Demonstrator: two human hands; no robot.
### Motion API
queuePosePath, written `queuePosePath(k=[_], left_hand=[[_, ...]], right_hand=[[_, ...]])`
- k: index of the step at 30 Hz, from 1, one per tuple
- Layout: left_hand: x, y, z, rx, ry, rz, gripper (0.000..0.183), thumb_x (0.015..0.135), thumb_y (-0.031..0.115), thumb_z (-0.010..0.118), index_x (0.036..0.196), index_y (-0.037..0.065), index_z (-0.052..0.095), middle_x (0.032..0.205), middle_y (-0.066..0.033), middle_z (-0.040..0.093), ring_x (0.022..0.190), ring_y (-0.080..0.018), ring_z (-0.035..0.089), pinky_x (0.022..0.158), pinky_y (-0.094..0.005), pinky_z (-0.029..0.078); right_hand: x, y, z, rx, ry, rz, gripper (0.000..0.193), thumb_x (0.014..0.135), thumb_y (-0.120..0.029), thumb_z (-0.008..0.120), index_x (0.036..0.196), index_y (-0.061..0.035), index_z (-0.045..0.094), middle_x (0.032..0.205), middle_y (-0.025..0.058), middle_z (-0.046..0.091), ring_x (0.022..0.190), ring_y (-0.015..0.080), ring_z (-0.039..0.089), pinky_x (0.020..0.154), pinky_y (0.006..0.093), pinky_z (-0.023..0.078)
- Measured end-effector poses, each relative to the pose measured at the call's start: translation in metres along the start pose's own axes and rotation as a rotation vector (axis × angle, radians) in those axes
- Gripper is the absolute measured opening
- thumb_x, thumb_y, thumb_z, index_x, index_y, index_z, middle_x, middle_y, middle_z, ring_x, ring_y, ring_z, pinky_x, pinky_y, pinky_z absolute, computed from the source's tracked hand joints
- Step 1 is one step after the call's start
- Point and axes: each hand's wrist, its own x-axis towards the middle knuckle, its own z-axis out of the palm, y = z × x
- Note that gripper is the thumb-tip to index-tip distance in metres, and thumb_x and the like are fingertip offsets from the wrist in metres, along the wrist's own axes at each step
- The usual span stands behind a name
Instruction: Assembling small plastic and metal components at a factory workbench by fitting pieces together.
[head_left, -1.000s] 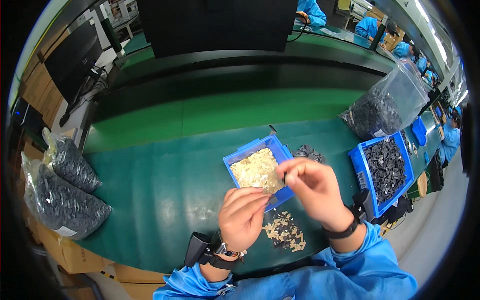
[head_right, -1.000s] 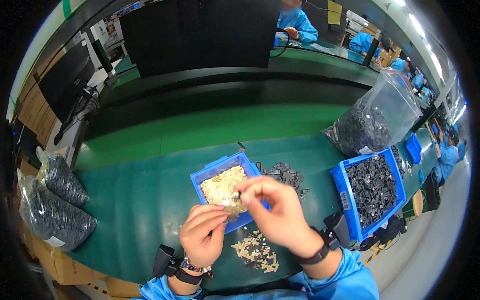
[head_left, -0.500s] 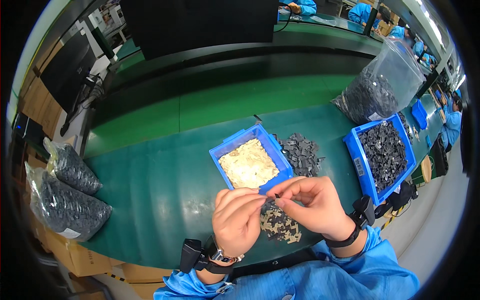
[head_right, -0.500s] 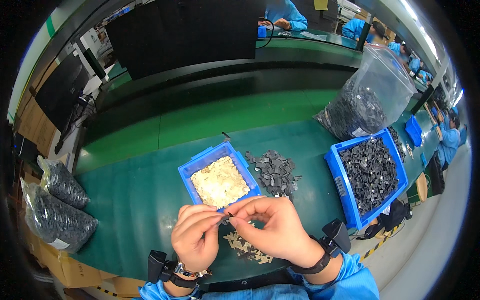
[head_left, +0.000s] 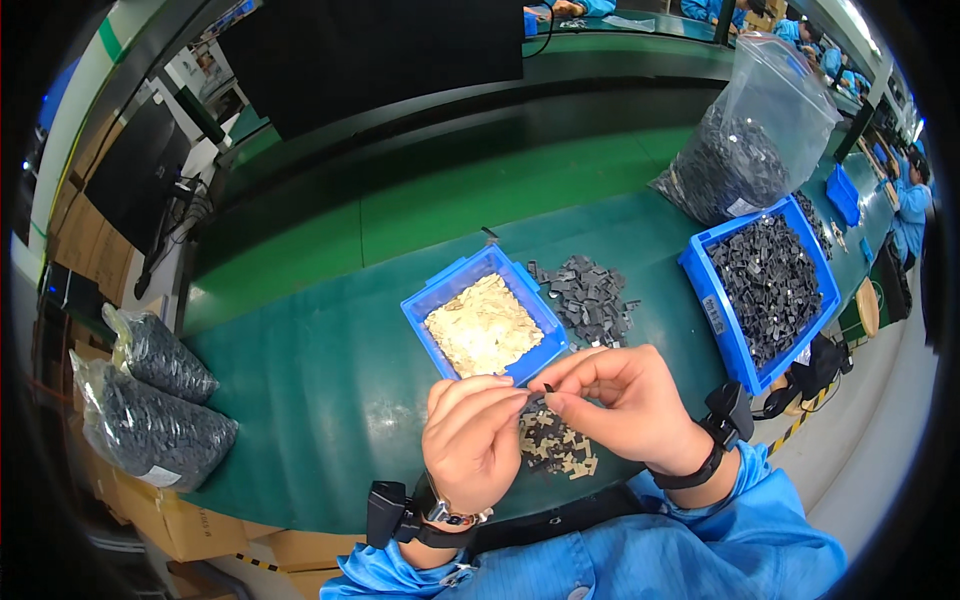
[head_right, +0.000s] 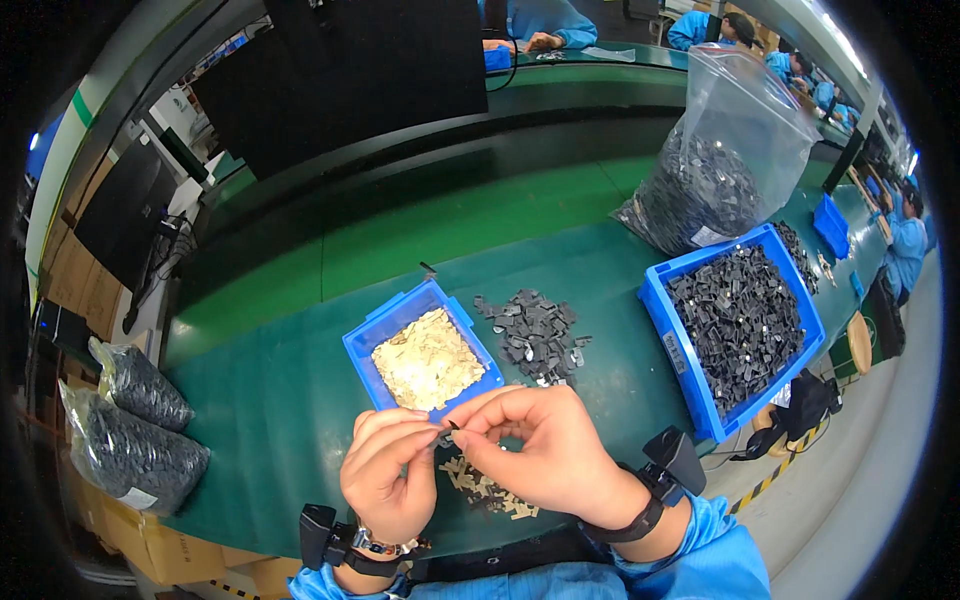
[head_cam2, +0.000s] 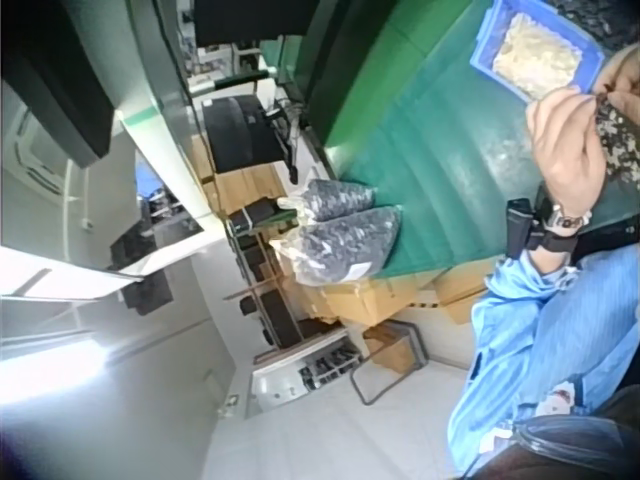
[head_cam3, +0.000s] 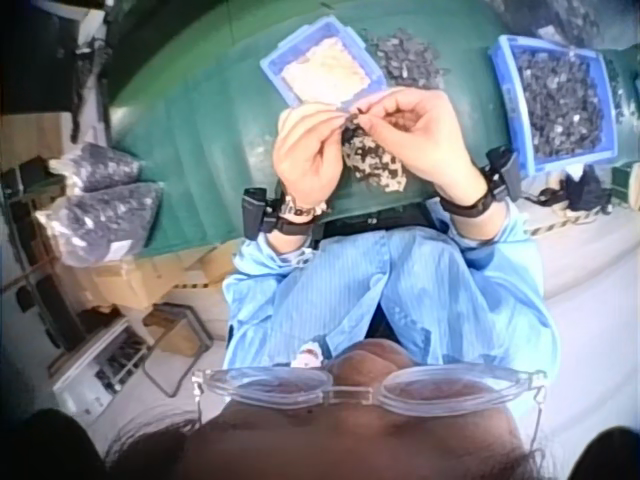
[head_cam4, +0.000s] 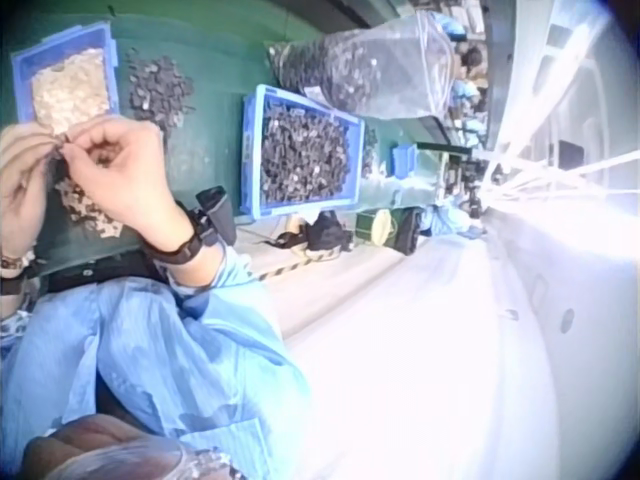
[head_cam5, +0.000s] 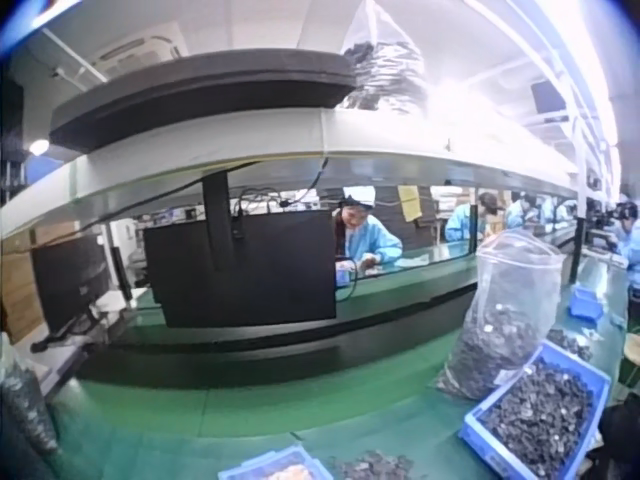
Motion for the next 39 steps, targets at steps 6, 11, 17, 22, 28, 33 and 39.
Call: queuePosePath(k=[6, 11, 17, 22, 28, 33, 39], left_hand=[[0.001, 0.006, 0.003, 0.002, -0.016, 0.006, 0.020, 0.066, -0.011, 0.069, 0.083, 0.000, 0.070, 0.084, -0.0094, 0.070, 0.083, -0.0267, 0.068, 0.072, -0.0357, 0.048], [0.002, 0.010, 0.006, 0.008, -0.014, 0.009, 0.019, 0.067, -0.011, 0.069, 0.083, 0.000, 0.070, 0.084, -0.0095, 0.070, 0.083, -0.0268, 0.068, 0.072, -0.0357, 0.048], [0.002, 0.014, 0.008, 0.005, -0.011, 0.014, 0.017, 0.068, -0.011, 0.069, 0.082, 0.000, 0.070, 0.084, -0.0096, 0.070, 0.083, -0.0270, 0.068, 0.072, -0.0358, 0.048], [0.002, 0.018, 0.010, 0.010, -0.023, 0.009, 0.016, 0.073, -0.011, 0.066, 0.085, 0.000, 0.068, 0.083, -0.0114, 0.071, 0.081, -0.0287, 0.067, 0.074, -0.0369, 0.051], [0.002, 0.019, 0.011, 0.007, -0.026, 0.019, 0.017, 0.073, -0.011, 0.066, 0.086, 0.000, 0.068, 0.082, -0.0115, 0.071, 0.081, -0.0287, 0.067, 0.074, -0.0367, 0.051], [0.002, 0.020, 0.013, 0.006, -0.023, 0.028, 0.017, 0.073, -0.011, 0.066, 0.086, 0.000, 0.068, 0.082, -0.0116, 0.071, 0.080, -0.0289, 0.067, 0.074, -0.0368, 0.051], [0.004, 0.021, 0.012, 0.014, -0.027, 0.042, 0.016, 0.073, -0.011, 0.067, 0.086, 0.000, 0.068, 0.082, -0.0116, 0.071, 0.079, -0.0291, 0.067, 0.074, -0.0371, 0.050]], right_hand=[[-0.003, -0.001, -0.006, -0.012, -0.001, -0.030, 0.005, 0.083, 0.001, 0.069, 0.084, 0.0064, 0.069, 0.099, 0.0120, 0.070, 0.081, 0.0086, 0.063, 0.070, 0.0222, 0.052], [-0.005, -0.001, -0.011, -0.032, -0.012, -0.061, 0.005, 0.083, 0.000, 0.069, 0.083, 0.0047, 0.070, 0.096, 0.0108, 0.071, 0.080, 0.0078, 0.063, 0.067, 0.0217, 0.050], [-0.008, -0.002, -0.014, -0.020, -0.011, -0.067, 0.004, 0.082, 0.000, 0.070, 0.083, 0.0038, 0.070, 0.096, 0.0115, 0.072, 0.080, 0.0084, 0.063, 0.068, 0.0219, 0.051], [-0.010, -0.003, -0.016, -0.018, -0.013, -0.084, 0.003, 0.082, 0.000, 0.069, 0.082, 0.0036, 0.070, 0.097, 0.0120, 0.071, 0.081, 0.0089, 0.064, 0.067, 0.0219, 0.052], [-0.012, -0.005, -0.018, -0.007, -0.015, -0.099, 0.003, 0.082, 0.001, 0.069, 0.083, 0.0036, 0.070, 0.096, 0.0121, 0.071, 0.082, 0.0092, 0.065, 0.067, 0.0222, 0.053], [-0.012, -0.003, -0.020, -0.046, -0.013, -0.116, 0.003, 0.082, 0.000, 0.069, 0.083, 0.0027, 0.070, 0.095, 0.0111, 0.071, 0.081, 0.0094, 0.065, 0.067, 0.0220, 0.053], [-0.012, -0.004, -0.019, -0.077, 0.002, -0.134, 0.003, 0.081, 0.000, 0.070, 0.082, 0.0023, 0.070, 0.093, 0.0102, 0.072, 0.080, 0.0091, 0.066, 0.066, 0.0215, 0.052]])
